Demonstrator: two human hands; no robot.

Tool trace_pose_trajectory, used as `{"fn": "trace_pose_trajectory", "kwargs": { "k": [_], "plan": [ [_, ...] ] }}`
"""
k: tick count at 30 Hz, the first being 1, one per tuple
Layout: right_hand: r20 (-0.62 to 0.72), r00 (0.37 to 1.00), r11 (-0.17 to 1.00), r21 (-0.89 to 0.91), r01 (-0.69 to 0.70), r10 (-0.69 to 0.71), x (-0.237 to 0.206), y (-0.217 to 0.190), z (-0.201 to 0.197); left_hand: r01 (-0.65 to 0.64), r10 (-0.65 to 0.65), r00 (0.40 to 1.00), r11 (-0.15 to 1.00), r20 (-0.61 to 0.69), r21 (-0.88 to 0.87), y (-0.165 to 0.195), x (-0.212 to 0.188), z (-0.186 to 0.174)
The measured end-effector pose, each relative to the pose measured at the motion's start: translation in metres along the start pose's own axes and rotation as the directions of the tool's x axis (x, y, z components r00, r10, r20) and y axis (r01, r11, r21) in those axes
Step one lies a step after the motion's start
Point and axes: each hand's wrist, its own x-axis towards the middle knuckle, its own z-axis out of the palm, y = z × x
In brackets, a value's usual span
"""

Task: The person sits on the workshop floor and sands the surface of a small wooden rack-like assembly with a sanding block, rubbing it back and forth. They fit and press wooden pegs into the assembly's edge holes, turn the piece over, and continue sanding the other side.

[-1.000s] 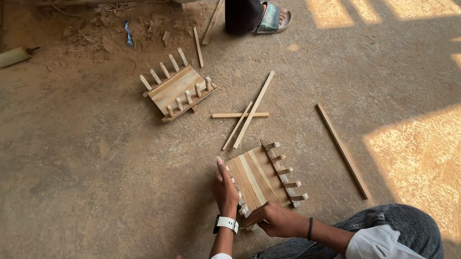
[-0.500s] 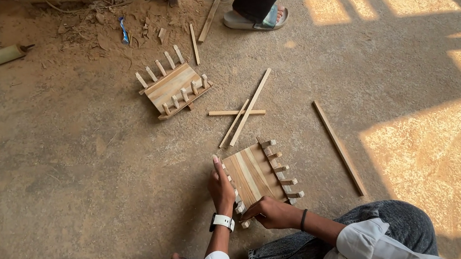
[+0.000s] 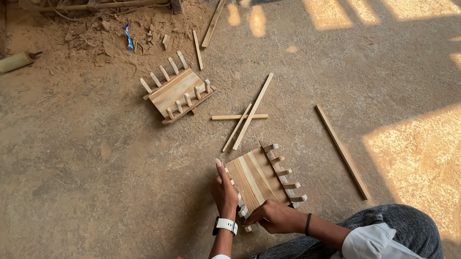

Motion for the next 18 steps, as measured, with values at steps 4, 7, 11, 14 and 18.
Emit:
{"fn": "trace_pose_trajectory", "kwargs": {
  "k": [4,7,11,14,18],
  "plan": [
    [0.009,0.999,0.999,0.012,0.038,-0.038,0.001,-0.002,-0.001,0.054,-0.052,0.998,0.997,-0.028,0.052,0.004,-0.002,-0.001],
    [0.047,0.996,0.997,-0.028,-0.076,0.077,0.002,-0.002,-0.002,0.064,-0.064,0.998,0.997,-0.019,0.040,0.006,-0.003,-0.002],
    [0.021,1.000,1.000,-0.016,-0.016,0.017,0.003,0.000,-0.002,0.035,-0.033,0.998,0.999,-0.049,0.042,0.004,0.000,-0.002],
    [-0.014,0.998,0.997,0.057,0.059,-0.058,0.002,0.002,-0.001,0.035,-0.033,0.998,0.998,-0.045,0.050,0.000,0.001,0.000],
    [0.036,0.999,0.999,-0.022,-0.037,0.037,0.004,0.004,0.001,0.069,-0.068,0.997,0.996,-0.025,0.057,-0.005,0.001,0.000]
  ]
}}
